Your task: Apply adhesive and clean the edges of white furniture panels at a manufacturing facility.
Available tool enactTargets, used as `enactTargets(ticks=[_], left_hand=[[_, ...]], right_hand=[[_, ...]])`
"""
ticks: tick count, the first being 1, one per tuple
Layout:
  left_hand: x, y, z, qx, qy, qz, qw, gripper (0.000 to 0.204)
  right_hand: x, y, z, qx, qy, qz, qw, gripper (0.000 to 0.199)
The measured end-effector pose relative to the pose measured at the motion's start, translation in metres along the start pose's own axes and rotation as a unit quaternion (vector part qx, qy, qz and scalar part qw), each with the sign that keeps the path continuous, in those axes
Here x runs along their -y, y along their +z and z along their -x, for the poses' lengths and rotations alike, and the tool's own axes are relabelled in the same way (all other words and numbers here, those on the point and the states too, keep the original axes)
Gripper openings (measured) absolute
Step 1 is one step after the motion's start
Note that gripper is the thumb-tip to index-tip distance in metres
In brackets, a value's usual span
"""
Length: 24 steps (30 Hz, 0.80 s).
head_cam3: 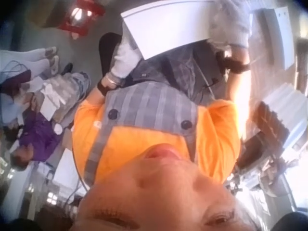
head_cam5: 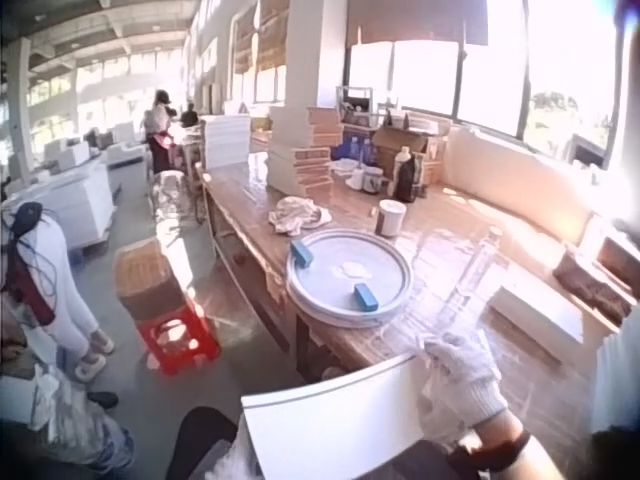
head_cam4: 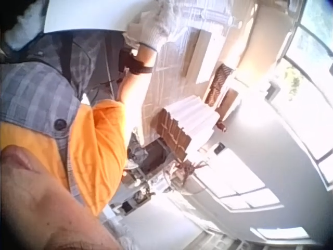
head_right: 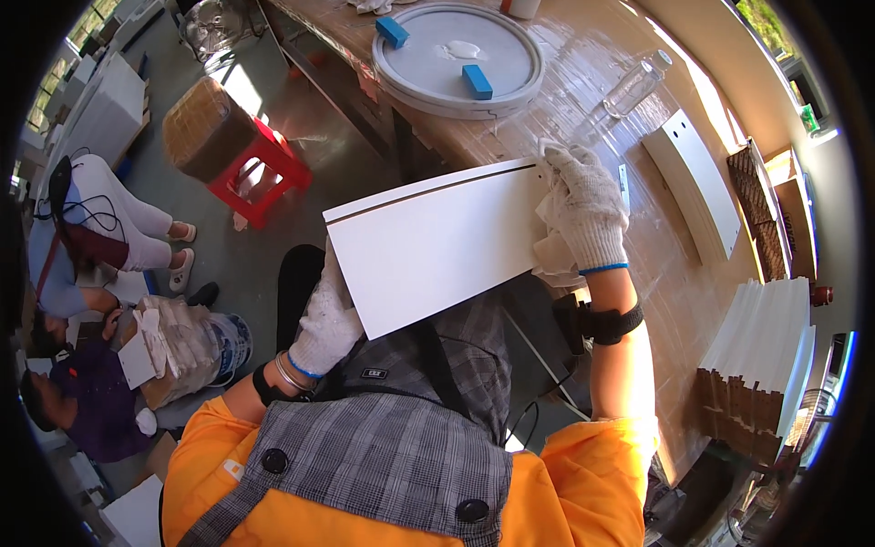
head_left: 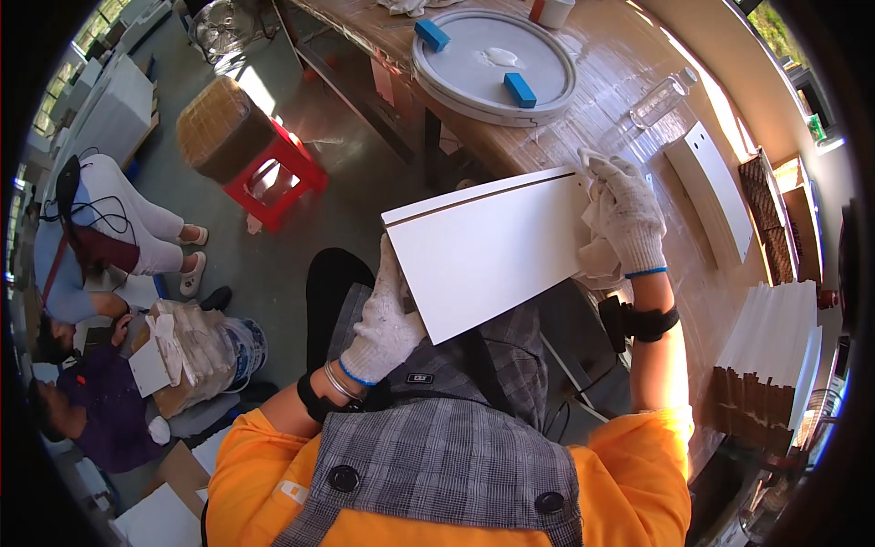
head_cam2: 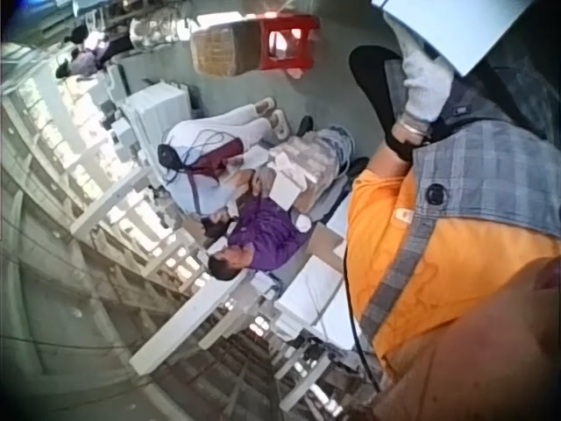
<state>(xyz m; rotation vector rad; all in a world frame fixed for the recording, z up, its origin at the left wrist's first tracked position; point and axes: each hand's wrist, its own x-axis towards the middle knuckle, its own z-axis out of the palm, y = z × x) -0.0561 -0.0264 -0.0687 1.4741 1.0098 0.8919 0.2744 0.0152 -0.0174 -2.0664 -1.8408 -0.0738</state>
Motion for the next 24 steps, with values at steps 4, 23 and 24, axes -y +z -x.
enactTargets(ticks=[4, 23, 24], left_hand=[[-0.008, -0.008, -0.003, 0.092, -0.06, 0.071, 0.991, 0.088], [-0.035, -0.017, -0.001, 0.177, -0.205, 0.37, 0.888, 0.06], [-0.035, -0.018, -0.001, 0.176, -0.206, 0.366, 0.89, 0.06]], right_hand=[[0.021, 0.007, -0.007, 0.046, 0.025, -0.041, 0.998, 0.021], [0.055, -0.002, -0.037, 0.193, -0.014, 0.084, 0.977, 0.026], [0.054, -0.002, -0.037, 0.207, 0.001, 0.084, 0.975, 0.027]])
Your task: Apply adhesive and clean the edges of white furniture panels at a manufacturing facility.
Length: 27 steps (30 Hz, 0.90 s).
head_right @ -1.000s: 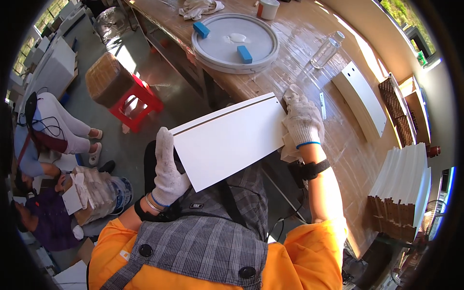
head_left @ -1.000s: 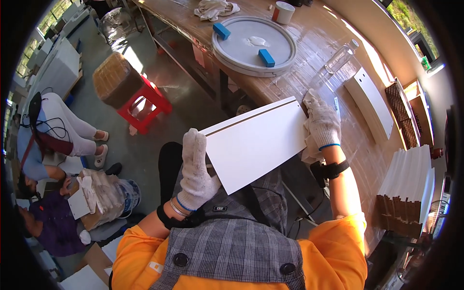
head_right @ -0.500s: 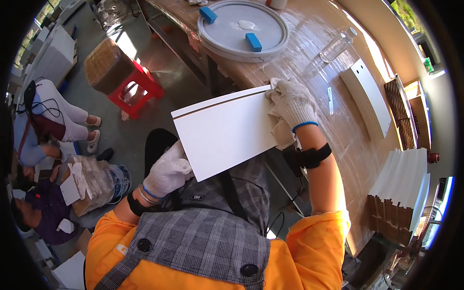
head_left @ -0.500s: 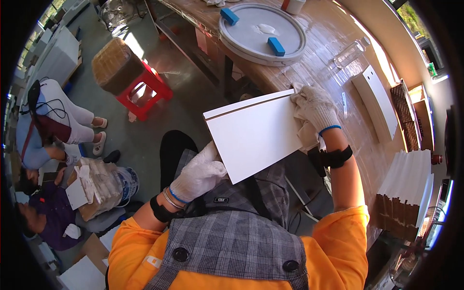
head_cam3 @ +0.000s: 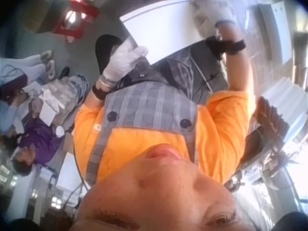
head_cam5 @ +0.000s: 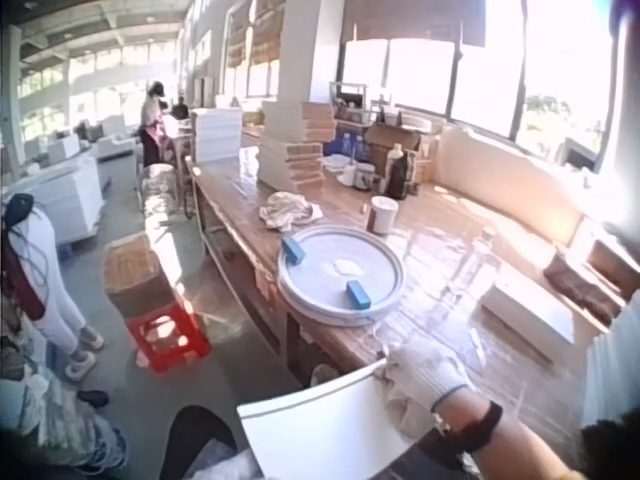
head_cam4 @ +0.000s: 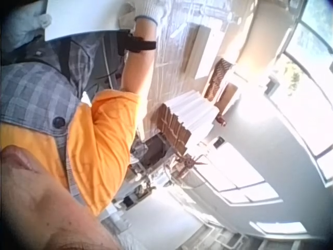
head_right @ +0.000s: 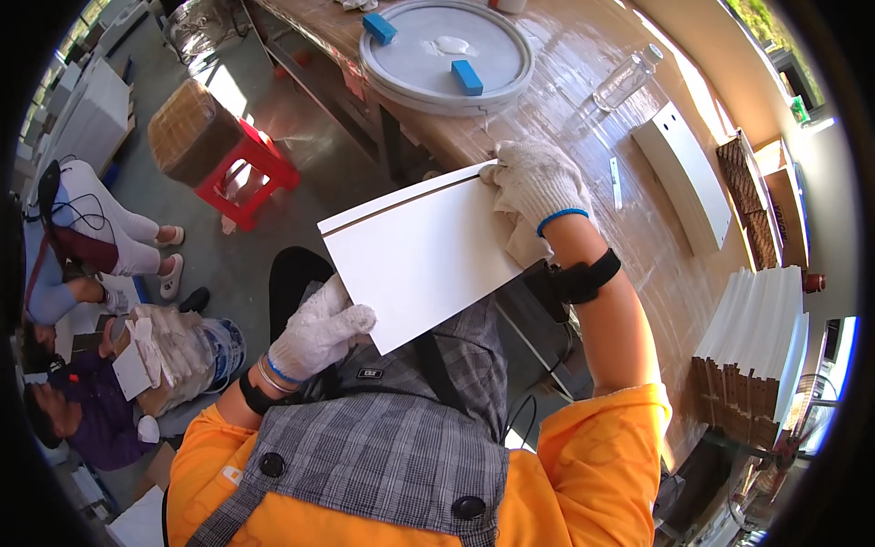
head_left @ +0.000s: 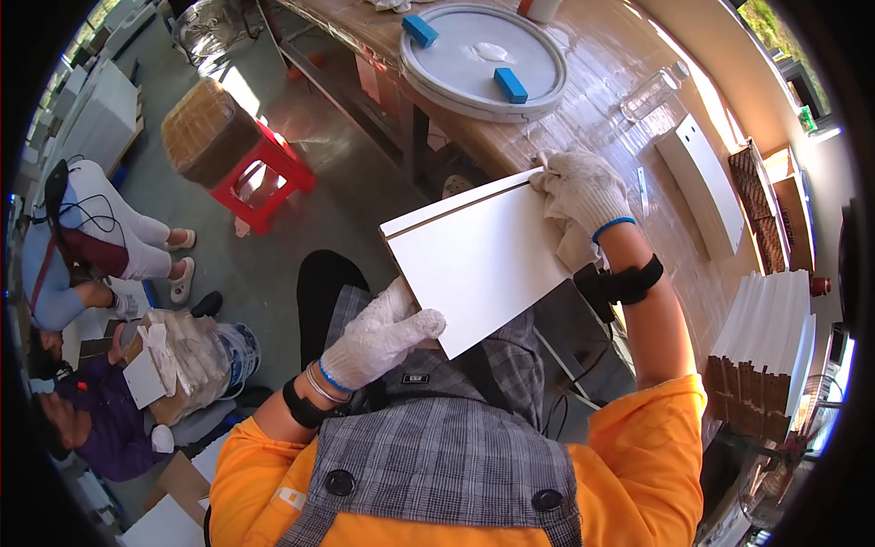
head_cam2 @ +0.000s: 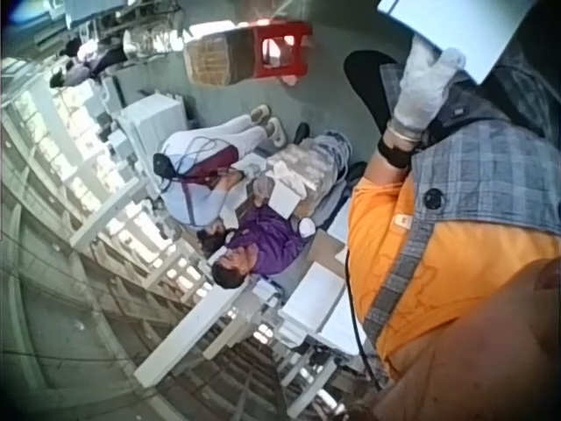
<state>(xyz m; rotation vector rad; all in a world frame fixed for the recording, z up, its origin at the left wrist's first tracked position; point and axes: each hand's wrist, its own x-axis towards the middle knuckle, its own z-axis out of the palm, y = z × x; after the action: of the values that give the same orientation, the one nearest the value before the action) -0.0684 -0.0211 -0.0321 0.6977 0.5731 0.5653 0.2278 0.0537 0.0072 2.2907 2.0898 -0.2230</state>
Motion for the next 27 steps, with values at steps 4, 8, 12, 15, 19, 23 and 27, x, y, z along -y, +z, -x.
enactTargets(ticks=[4, 8, 12, 15, 19, 23, 27], left_hand=[[-0.002, -0.003, -0.001, 0.038, -0.003, -0.028, 0.999, 0.065], [0.002, 0.001, -0.001, 0.002, 0.005, -0.017, 1.0, 0.06], [0.002, 0.002, 0.0, 0.002, 0.007, -0.018, 1.0, 0.06], [0.003, 0.002, -0.001, 0.0, 0.005, -0.029, 1.0, 0.06], [0.004, 0.003, -0.002, 0.003, 0.017, -0.025, 1.0, 0.058], [0.003, 0.004, -0.002, -0.018, 0.01, -0.029, 0.999, 0.056], [0.004, 0.006, -0.002, -0.021, 0.015, -0.021, 0.999, 0.055]], right_hand=[[-0.002, 0.003, 0.0, 0.033, 0.03, 0.042, 0.998, 0.028], [-0.001, 0.006, 0.004, -0.051, -0.014, -0.017, 0.998, 0.029], [0.0, 0.007, 0.008, -0.066, 0.01, -0.02, 0.998, 0.026], [0.0, 0.006, 0.008, -0.046, -0.024, -0.007, 0.999, 0.026], [0.005, -0.001, 0.014, -0.034, 0.016, 0.007, 0.999, 0.029], [0.021, -0.011, 0.051, -0.025, -0.008, 0.045, 0.999, 0.028], [0.038, -0.01, 0.098, 0.011, -0.081, 0.081, 0.993, 0.027]])
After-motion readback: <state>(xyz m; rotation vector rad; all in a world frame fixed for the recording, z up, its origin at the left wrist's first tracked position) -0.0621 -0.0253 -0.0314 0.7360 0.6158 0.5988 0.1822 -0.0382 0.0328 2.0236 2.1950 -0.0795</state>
